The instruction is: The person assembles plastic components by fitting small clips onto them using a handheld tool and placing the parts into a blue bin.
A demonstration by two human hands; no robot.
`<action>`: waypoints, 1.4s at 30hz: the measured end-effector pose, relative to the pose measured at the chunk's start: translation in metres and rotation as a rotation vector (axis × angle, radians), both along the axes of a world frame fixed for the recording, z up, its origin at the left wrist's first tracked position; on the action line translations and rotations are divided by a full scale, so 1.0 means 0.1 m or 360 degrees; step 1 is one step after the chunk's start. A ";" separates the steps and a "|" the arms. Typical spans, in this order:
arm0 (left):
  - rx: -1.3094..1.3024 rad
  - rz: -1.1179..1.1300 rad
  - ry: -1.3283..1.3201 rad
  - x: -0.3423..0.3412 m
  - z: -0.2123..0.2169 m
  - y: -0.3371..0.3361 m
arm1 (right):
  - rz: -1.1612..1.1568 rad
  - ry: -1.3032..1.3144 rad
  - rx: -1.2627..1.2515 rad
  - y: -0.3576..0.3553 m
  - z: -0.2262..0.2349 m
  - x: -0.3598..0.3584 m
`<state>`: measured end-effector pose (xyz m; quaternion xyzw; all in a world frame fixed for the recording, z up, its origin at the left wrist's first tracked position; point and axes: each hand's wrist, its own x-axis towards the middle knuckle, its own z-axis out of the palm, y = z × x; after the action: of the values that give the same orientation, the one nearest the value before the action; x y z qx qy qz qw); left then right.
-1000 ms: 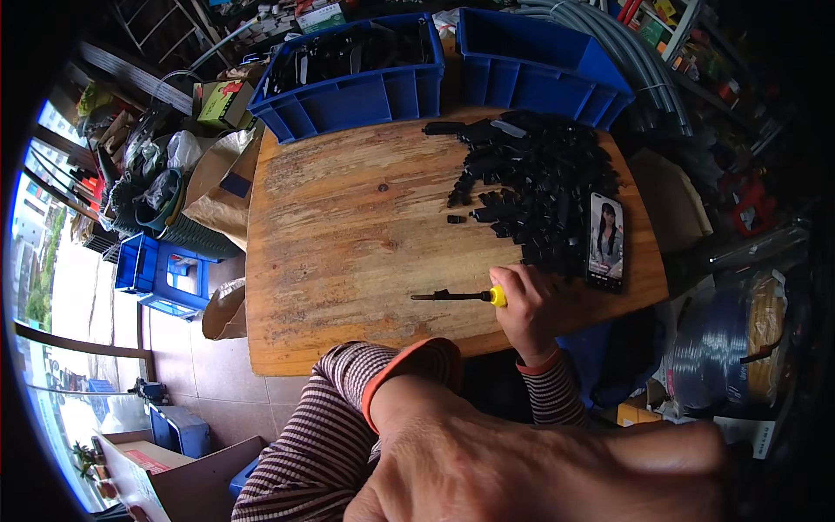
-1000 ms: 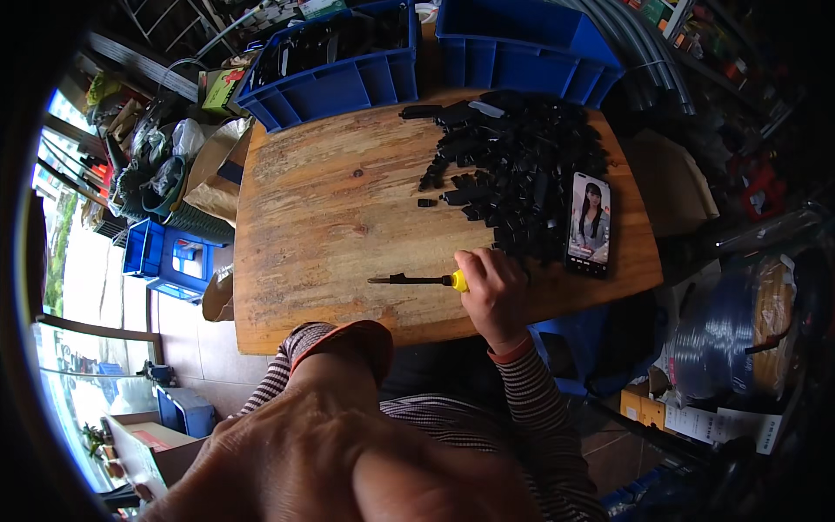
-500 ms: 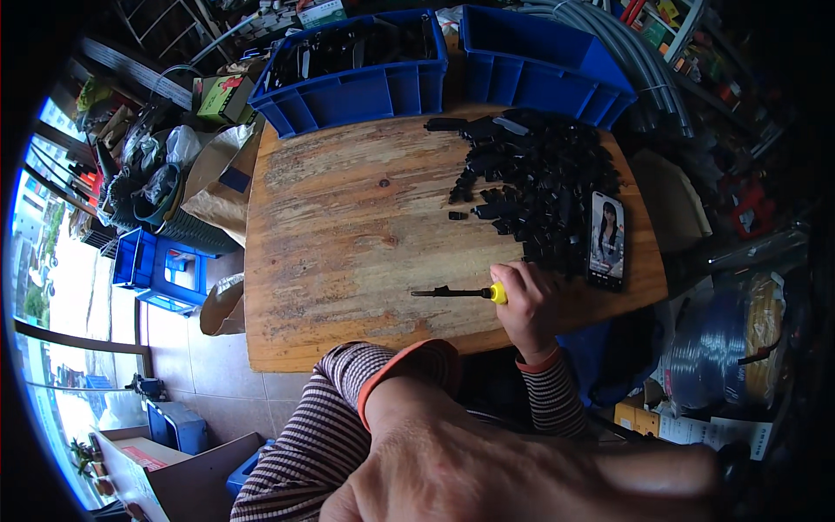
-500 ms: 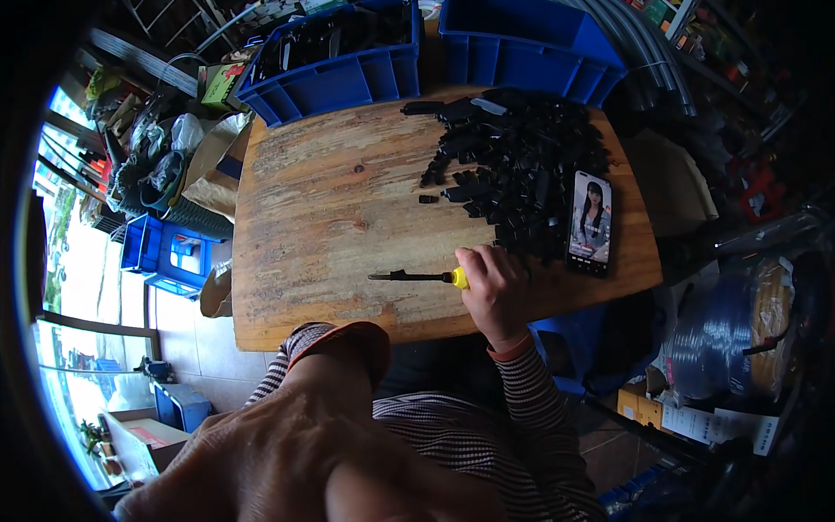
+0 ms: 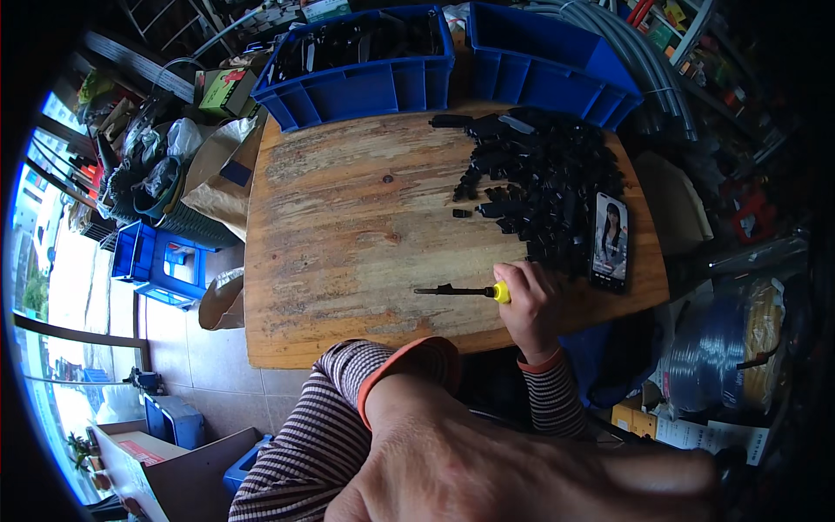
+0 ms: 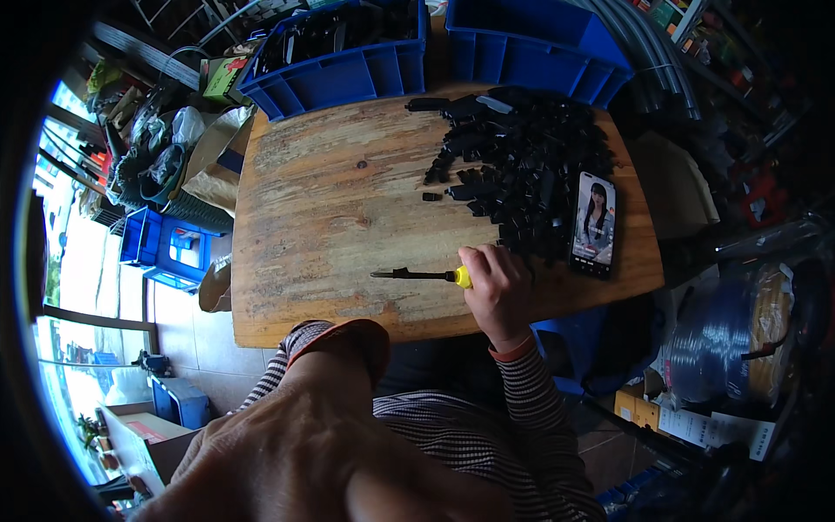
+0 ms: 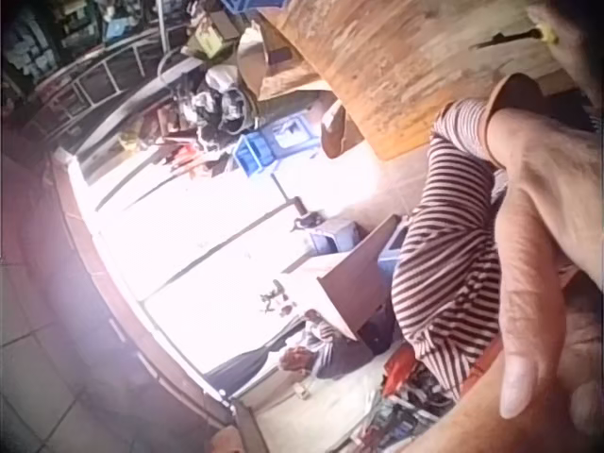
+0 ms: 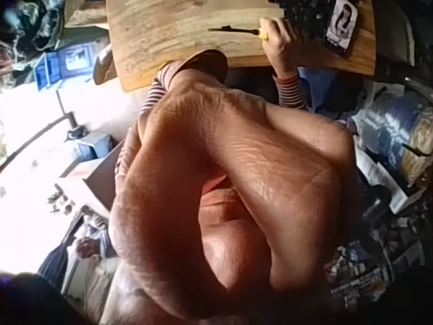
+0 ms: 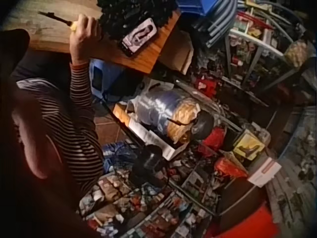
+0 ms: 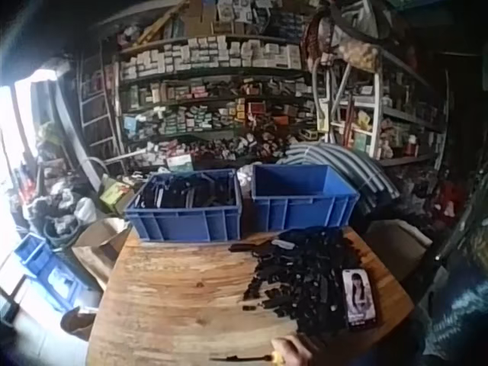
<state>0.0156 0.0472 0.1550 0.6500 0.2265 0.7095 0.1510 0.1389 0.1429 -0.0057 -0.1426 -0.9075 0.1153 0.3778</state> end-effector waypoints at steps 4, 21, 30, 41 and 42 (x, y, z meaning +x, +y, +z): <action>0.0017 -0.0022 -0.0025 -0.13 0.03 0.02 | 0.0004 -0.0024 0.0020 0.01 0.00 0.00; -0.0943 0.0747 0.1058 -0.83 -0.68 0.65 | -0.0036 -0.0089 0.0050 0.01 0.07 0.05; -0.0713 0.1421 0.1838 -0.80 -1.47 0.75 | 0.0063 -0.0081 -0.0002 0.01 0.03 0.06; -0.1388 0.0878 0.0617 -0.51 -1.44 -0.10 | 0.0047 0.0157 -0.0140 0.03 0.07 0.05; -0.1373 0.0843 0.0596 -0.48 -1.52 -0.18 | 0.0036 0.0176 -0.0211 0.03 0.09 0.03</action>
<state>-0.0322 0.0292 0.0034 0.5651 0.6765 0.4378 0.1772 0.1421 0.1460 0.0035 -0.1505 -0.8773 0.1870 0.4157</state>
